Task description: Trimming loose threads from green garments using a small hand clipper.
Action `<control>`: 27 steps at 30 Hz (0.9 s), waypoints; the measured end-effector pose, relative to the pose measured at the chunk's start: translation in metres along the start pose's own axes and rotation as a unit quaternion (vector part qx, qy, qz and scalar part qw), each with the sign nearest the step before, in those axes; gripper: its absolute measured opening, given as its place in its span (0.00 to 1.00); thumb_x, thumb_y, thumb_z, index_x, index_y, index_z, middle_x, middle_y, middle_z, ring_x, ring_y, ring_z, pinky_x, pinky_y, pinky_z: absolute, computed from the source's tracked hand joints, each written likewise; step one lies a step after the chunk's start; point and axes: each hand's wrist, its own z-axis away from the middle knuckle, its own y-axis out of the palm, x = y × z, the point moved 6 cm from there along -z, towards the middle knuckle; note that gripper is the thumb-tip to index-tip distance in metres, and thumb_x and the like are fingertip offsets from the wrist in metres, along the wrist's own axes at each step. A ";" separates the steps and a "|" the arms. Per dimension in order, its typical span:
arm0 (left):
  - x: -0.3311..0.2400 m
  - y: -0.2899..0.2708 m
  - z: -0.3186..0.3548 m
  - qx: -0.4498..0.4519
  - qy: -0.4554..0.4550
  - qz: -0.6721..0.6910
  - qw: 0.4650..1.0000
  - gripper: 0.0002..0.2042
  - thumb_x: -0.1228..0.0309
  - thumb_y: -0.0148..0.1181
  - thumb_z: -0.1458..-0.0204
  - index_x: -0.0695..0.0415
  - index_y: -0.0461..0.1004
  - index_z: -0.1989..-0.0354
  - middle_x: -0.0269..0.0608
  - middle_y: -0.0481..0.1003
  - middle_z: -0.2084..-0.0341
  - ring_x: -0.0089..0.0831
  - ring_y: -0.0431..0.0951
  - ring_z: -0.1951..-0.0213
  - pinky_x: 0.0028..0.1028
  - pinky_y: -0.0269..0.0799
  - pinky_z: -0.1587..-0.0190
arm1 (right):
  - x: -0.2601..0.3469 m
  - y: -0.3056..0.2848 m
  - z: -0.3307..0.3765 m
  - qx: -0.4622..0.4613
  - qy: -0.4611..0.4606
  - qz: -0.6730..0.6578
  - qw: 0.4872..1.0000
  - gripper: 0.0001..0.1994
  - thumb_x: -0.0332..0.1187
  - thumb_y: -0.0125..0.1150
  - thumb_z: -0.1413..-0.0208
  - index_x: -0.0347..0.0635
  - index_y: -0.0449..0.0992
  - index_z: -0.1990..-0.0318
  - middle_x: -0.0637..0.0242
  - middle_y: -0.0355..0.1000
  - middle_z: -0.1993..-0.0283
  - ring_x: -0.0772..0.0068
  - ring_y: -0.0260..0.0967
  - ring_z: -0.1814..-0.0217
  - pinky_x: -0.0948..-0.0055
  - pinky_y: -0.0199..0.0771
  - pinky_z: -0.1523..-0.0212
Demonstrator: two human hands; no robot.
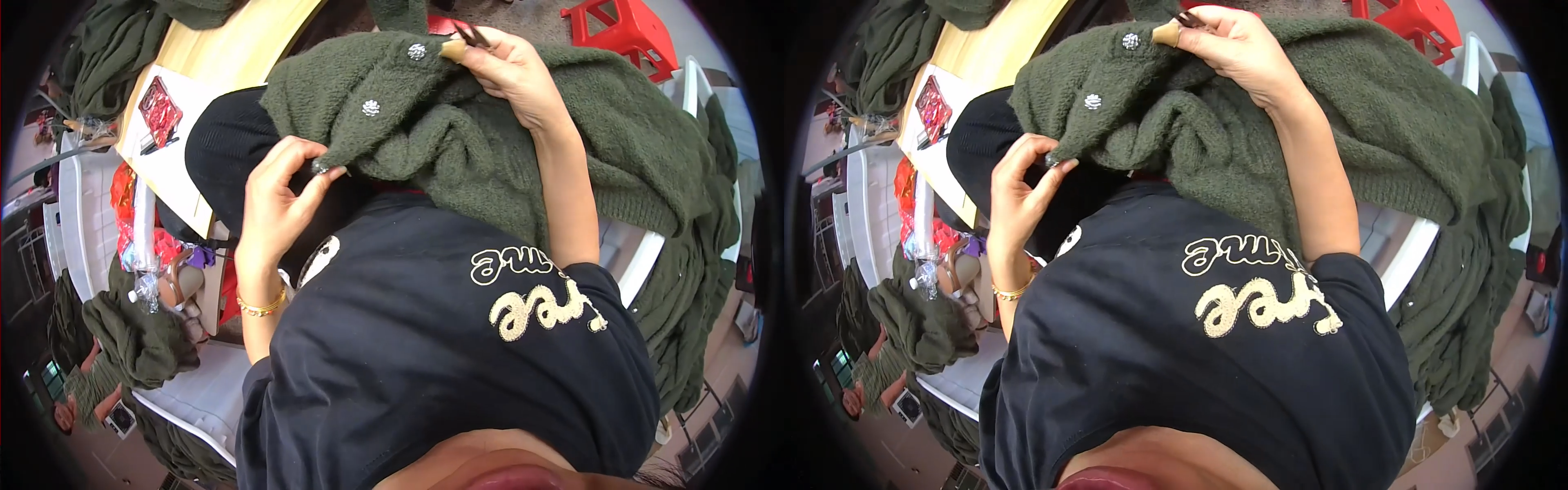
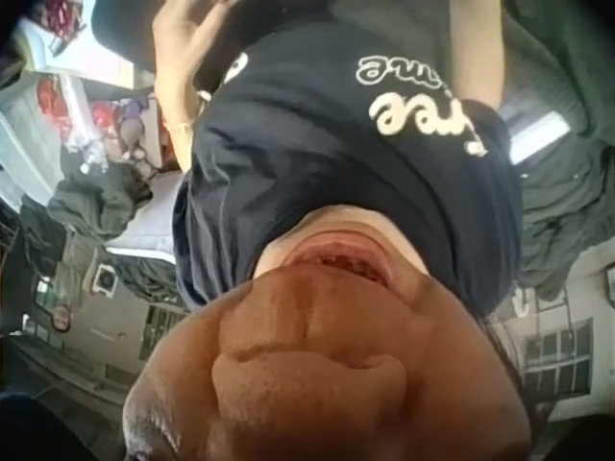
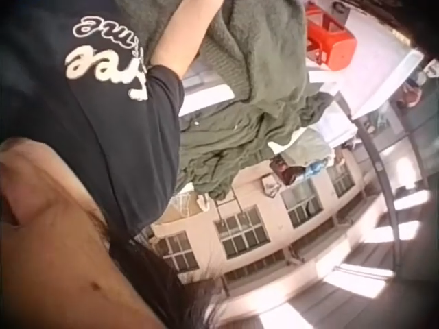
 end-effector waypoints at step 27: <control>-0.005 0.038 -0.070 0.078 -0.113 0.444 0.885 0.18 0.65 0.46 0.37 0.65 0.68 0.45 0.33 0.72 0.59 0.12 0.66 0.63 0.13 0.61 0.60 | -0.009 -0.012 0.010 -0.050 0.029 -0.154 0.986 0.05 0.32 0.52 0.38 0.42 0.69 0.65 0.81 0.52 0.81 0.91 0.45 0.82 0.89 0.46 0.83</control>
